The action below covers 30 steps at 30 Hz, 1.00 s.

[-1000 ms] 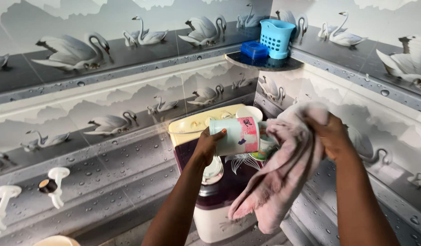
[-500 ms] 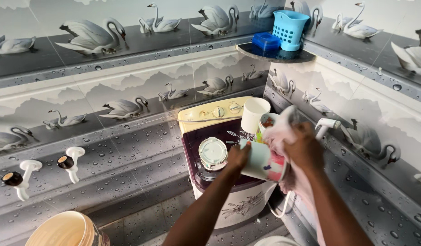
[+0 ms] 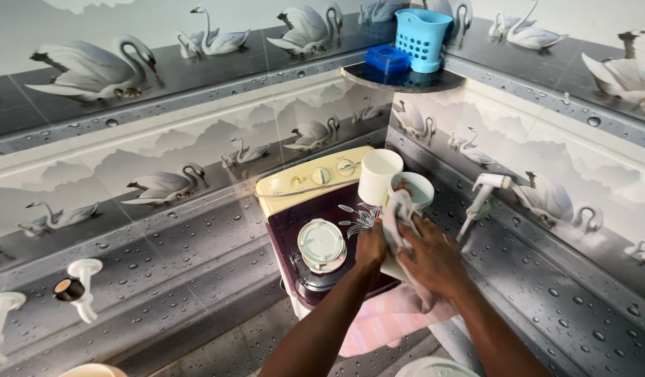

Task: The person dries several ceramic cups and a small bowl with a pink cloth in a bathroom. After drying the items, the person wipes the window sill and a wall-mounted towel bar with the same cloth.

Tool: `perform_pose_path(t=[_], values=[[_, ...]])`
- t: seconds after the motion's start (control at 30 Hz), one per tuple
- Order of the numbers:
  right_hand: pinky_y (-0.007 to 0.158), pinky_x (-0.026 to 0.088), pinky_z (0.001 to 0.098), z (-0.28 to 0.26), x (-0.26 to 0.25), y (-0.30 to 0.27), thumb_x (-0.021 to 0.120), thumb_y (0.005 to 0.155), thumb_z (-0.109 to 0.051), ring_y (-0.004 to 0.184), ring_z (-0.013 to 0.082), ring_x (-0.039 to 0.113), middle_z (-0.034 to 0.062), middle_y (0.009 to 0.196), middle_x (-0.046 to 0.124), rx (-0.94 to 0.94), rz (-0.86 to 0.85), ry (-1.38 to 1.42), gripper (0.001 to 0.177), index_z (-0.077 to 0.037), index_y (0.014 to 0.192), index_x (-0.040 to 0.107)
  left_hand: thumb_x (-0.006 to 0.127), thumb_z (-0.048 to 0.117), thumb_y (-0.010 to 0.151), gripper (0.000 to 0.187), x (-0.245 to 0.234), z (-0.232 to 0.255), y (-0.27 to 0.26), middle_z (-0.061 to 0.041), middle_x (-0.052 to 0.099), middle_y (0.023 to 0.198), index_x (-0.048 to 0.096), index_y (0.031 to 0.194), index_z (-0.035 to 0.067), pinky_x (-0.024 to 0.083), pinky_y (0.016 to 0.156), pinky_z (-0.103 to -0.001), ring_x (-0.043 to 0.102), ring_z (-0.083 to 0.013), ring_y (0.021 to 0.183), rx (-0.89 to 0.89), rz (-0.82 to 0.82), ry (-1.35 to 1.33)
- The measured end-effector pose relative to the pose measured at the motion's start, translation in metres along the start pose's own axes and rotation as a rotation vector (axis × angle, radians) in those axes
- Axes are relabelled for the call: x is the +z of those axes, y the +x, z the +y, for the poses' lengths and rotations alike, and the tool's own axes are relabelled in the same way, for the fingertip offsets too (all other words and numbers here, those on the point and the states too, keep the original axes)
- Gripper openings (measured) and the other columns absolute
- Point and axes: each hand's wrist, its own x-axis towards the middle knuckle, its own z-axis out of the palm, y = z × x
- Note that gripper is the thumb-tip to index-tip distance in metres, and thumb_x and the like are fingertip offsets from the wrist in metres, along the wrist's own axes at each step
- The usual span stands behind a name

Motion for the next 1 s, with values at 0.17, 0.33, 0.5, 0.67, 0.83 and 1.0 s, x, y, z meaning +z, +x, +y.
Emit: perform_pose_path(t=[0.17,0.33,0.5,0.67,0.83,1.0], values=[[0.103,0.048,0.0544,-0.016,-0.022,0.008,0.035,0.099,-0.056,0.134,0.0373,0.053,0.0116,0.153,0.050,0.209,-0.027,0.024,0.063,-0.031,0.157,0.037,0.034,0.053,0.104,0.070,-0.009,0.033,-0.013,-0.027,0.071,0.080,0.073,0.089,-0.003,0.050,0.076,-0.049,0.068,-0.0416,0.079,0.252,-0.013,0.219],[0.111,0.042,0.0554,0.020,-0.053,0.041,0.034,0.104,-0.066,0.128,0.0365,0.060,0.0119,0.146,0.058,0.435,-0.197,0.482,0.066,-0.025,0.155,0.042,0.036,0.051,0.105,0.068,-0.002,0.044,-0.029,-0.028,0.069,0.079,0.072,0.084,-0.003,0.050,0.073,-0.053,0.068,-0.0456,0.075,0.432,-0.027,0.343],[0.107,0.055,0.0511,0.008,-0.065,0.036,0.042,0.099,-0.060,0.120,0.0314,0.071,0.0068,0.137,0.071,0.349,-0.100,0.338,0.063,-0.030,0.155,0.046,0.036,0.050,0.104,0.066,0.012,0.031,-0.001,-0.029,0.071,0.085,0.073,0.091,-0.003,0.051,0.076,-0.053,0.069,-0.0449,0.080,0.410,0.020,0.210],[0.099,0.038,0.0759,-0.066,-0.062,-0.014,0.070,0.087,-0.051,0.141,0.0452,0.042,0.0178,0.158,0.041,0.044,0.107,-0.313,0.083,-0.026,0.156,0.032,0.025,0.061,0.102,0.073,-0.003,0.033,0.045,-0.023,0.075,0.102,0.071,0.109,0.004,0.056,0.083,-0.052,0.073,-0.0363,0.094,0.169,-0.234,-0.342],[0.110,0.038,0.0606,-0.061,-0.087,-0.010,0.088,0.067,-0.058,0.142,0.0403,0.040,0.0189,0.160,0.034,0.267,-0.024,0.068,0.117,-0.027,0.159,0.021,0.009,0.075,0.100,0.100,-0.002,0.058,0.030,-0.023,0.069,0.078,0.071,0.087,-0.002,0.052,0.075,-0.048,0.067,-0.0342,0.075,0.323,-0.171,0.266],[0.118,0.036,0.0431,0.012,-0.097,0.014,0.100,0.050,-0.040,0.145,0.0355,0.042,0.0171,0.158,0.042,0.251,-0.161,0.953,0.135,-0.022,0.159,0.021,0.019,0.076,0.102,0.103,-0.012,0.074,-0.001,-0.027,0.066,0.073,0.068,0.079,-0.011,0.051,0.072,-0.048,0.064,-0.0373,0.072,0.485,-0.254,0.413]])
